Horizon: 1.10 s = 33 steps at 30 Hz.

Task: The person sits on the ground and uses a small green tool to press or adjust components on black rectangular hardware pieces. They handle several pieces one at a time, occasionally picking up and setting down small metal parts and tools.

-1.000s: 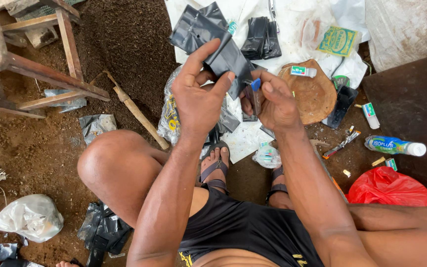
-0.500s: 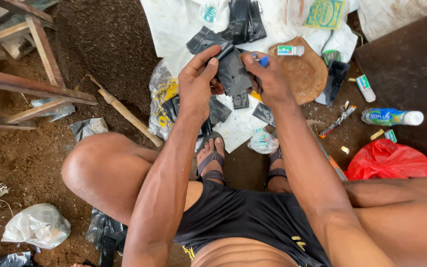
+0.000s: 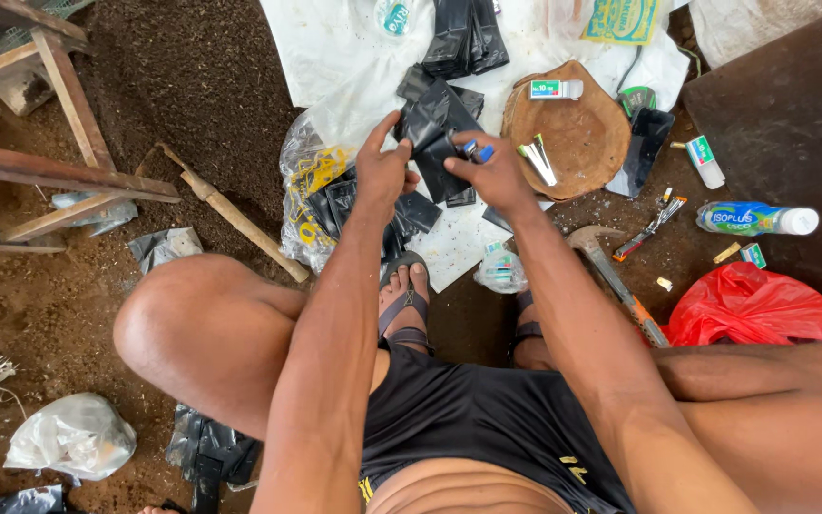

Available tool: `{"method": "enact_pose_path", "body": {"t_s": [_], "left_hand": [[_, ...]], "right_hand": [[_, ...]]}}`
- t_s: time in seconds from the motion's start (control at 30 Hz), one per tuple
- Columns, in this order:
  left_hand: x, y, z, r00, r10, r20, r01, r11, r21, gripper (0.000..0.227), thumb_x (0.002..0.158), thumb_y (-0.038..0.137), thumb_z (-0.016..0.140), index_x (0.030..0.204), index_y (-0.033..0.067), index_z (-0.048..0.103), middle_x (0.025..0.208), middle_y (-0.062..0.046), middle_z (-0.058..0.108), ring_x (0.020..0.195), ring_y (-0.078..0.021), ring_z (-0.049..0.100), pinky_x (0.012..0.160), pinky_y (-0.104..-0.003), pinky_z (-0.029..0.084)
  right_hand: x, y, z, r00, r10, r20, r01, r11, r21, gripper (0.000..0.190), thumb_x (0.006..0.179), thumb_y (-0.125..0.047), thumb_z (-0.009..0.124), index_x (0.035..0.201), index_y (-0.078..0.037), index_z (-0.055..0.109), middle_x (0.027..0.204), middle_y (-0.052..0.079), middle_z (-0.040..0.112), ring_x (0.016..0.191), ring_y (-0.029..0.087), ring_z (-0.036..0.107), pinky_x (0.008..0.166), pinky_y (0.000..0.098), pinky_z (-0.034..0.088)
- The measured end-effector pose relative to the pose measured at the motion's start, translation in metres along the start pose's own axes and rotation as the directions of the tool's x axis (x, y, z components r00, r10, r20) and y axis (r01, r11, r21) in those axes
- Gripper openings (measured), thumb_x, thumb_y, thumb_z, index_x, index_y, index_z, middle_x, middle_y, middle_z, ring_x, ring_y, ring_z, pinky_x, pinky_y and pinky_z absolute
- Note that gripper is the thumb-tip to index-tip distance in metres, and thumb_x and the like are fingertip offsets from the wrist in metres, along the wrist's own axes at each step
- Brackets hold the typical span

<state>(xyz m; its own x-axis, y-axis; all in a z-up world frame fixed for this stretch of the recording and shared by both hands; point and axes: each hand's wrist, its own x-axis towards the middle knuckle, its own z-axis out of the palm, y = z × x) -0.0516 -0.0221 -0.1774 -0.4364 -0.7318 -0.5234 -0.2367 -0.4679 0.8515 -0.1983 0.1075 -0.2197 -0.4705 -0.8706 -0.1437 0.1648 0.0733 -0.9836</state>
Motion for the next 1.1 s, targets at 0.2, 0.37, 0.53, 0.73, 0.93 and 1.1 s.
{"method": "enact_pose_path", "body": {"t_s": [0.2,0.37,0.53,0.73,0.93,1.1], "left_hand": [[0.023,-0.069,0.011,0.986,-0.093,-0.135,0.072,0.986,-0.151,0.063,0.1,0.01,0.061,0.157,0.0148,0.033,0.083,-0.012,0.067,0.055,-0.0155,0.062,0.046,-0.029,0.05],[0.029,-0.12,0.016,0.969,-0.182,-0.167,0.157,0.976,-0.148,0.072,0.093,0.001,0.064,0.154,0.0064,0.028,0.101,-0.02,0.066,0.068,-0.0238,0.073,0.058,-0.032,0.061],[0.033,-0.137,0.013,0.97,0.067,-0.234,-0.025,0.984,0.178,0.081,0.075,0.001,0.08,0.146,0.0005,0.04,0.12,-0.02,0.065,0.086,-0.0294,0.076,0.071,-0.037,0.063],[0.02,-0.12,0.013,0.941,0.19,-0.28,-0.018,0.855,0.519,0.082,0.068,0.012,0.092,0.137,0.0016,0.051,0.122,-0.018,0.063,0.111,-0.0346,0.065,0.091,-0.042,0.055],[0.011,-0.109,0.016,0.947,0.158,-0.279,0.03,0.823,0.568,0.065,0.071,0.016,0.091,0.127,0.0053,0.059,0.112,-0.015,0.066,0.103,-0.0336,0.067,0.089,-0.044,0.054],[0.011,-0.102,0.015,0.949,0.17,-0.266,0.009,0.827,0.562,0.05,0.074,0.017,0.089,0.117,0.0042,0.065,0.099,-0.013,0.071,0.095,-0.0321,0.071,0.085,-0.043,0.056]], "right_hand": [[-0.008,0.078,-0.009,0.992,0.11,-0.062,-0.11,0.994,0.001,0.036,0.087,-0.004,0.079,0.122,-0.003,0.072,0.1,0.0,0.074,0.084,0.008,0.065,0.073,0.0253,0.052],[-0.028,0.129,-0.012,0.96,0.21,-0.187,-0.259,0.919,-0.297,0.033,0.079,-0.005,0.083,0.11,-0.001,0.075,0.085,0.003,0.071,0.075,0.011,0.061,0.068,0.0289,0.05],[-0.036,0.123,-0.008,0.896,0.344,-0.28,-0.431,0.826,-0.365,0.023,0.083,-0.016,0.082,0.099,-0.003,0.072,0.076,0.008,0.069,0.066,0.019,0.062,0.062,0.0341,0.049],[-0.039,0.083,0.005,0.931,0.174,-0.32,-0.349,0.679,-0.646,0.035,0.08,-0.03,0.087,0.092,-0.002,0.071,0.076,0.017,0.07,0.071,0.031,0.068,0.069,0.0421,0.052],[-0.038,0.088,-0.008,0.92,-0.175,-0.351,-0.169,0.629,-0.759,0.035,0.08,-0.017,0.079,0.109,0.002,0.07,0.094,0.024,0.071,0.087,0.042,0.069,0.078,0.0492,0.054],[-0.03,0.088,-0.04,0.955,0.014,-0.297,-0.274,0.43,-0.86,0.033,0.087,-0.013,0.076,0.116,-0.001,0.068,0.096,0.027,0.071,0.093,0.048,0.068,0.082,0.0559,0.052]]}}
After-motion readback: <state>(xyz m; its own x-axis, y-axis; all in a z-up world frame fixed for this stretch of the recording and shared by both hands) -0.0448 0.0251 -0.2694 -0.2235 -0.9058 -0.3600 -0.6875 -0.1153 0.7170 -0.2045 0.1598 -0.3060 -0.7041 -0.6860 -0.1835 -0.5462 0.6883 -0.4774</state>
